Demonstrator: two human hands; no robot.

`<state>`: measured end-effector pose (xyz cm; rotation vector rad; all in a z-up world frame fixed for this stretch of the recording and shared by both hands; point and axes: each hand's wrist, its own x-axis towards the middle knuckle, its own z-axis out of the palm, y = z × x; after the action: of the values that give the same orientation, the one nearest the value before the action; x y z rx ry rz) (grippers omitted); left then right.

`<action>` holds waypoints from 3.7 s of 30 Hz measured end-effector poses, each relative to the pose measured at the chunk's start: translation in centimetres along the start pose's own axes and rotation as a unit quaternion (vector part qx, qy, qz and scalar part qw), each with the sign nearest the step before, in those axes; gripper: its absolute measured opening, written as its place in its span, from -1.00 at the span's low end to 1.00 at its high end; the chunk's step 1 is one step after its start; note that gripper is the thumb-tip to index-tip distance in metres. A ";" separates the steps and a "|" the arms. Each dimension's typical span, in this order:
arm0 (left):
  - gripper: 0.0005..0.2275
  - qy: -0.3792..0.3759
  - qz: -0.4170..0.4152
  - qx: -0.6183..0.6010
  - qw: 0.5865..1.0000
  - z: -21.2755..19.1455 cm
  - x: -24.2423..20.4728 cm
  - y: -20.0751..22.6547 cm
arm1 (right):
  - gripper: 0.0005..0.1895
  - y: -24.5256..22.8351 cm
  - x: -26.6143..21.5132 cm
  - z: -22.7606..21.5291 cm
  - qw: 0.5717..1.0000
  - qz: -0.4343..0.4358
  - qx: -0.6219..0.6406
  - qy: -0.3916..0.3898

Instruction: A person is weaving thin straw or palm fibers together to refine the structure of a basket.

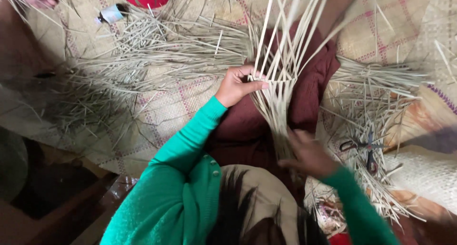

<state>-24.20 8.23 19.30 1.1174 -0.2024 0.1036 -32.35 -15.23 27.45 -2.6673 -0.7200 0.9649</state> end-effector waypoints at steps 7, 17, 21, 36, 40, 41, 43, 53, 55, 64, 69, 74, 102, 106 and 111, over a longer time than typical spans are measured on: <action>-0.87 -0.083 -0.002 0.069 0.994 -0.1 0.1 3.2 | -0.89 -3.0 0.9 -8.9 0.857 -0.137 0.243 0.433; -0.88 -0.084 0.057 0.039 0.994 0.5 0.7 6.0 | -0.88 -4.2 5.2 -4.7 0.822 -0.086 0.384 0.412; -0.89 -0.084 0.073 0.036 0.993 0.8 0.7 7.3 | -0.88 -4.7 5.2 -4.3 0.822 -0.080 0.402 0.395; -0.90 -0.116 0.125 0.049 0.984 0.2 1.2 4.8 | -0.77 -4.6 5.8 -4.5 0.802 -0.081 0.321 0.496; -0.91 -0.120 0.124 0.051 0.984 0.0 1.1 4.8 | -0.85 -5.0 6.1 -4.7 0.803 -0.087 0.338 0.484; -0.91 -0.122 0.122 0.049 0.984 0.1 1.2 5.4 | -0.89 -4.9 6.1 -4.7 0.808 -0.096 0.337 0.473; -0.91 -0.123 0.121 0.046 0.984 0.1 1.3 5.6 | -0.92 -4.8 6.2 -4.8 0.815 -0.106 0.335 0.461; -0.91 -0.123 0.117 0.052 0.984 0.2 1.0 5.5 | -0.94 -6.4 5.8 -4.7 0.809 -0.119 0.391 0.423; -0.91 -0.123 0.118 0.057 0.984 0.2 1.1 5.6 | -0.94 -6.2 5.7 -4.6 0.807 -0.123 0.402 0.415; -0.91 -0.134 0.122 0.075 0.981 0.4 1.6 6.7 | -0.92 -6.1 6.3 -4.0 0.742 -0.096 0.544 0.379; -0.90 -0.131 0.158 0.146 0.968 0.6 1.6 5.6 | -0.89 -7.5 6.5 -4.6 0.761 -0.072 0.514 0.390; -0.64 -0.068 0.182 0.218 0.956 0.3 0.7 5.8 | -0.89 -7.9 6.8 -4.7 0.749 -0.056 0.532 0.391; -0.81 0.024 -0.055 0.243 0.968 2.6 -5.3 9.6 | -0.93 -7.6 6.6 -4.3 0.773 -0.071 0.497 0.388; -0.82 0.028 -0.055 0.101 0.993 3.2 -5.1 7.5 | -0.94 -6.6 6.8 -3.9 0.766 -0.068 0.512 0.382; -0.91 0.055 -0.043 -0.046 0.997 3.3 -4.4 6.0 | -0.93 -7.2 6.7 -4.2 0.765 -0.072 0.518 0.375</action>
<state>-30.00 7.91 25.05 1.0236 -0.0605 0.0772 -27.90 -5.71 29.56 -1.6764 -0.0960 0.0666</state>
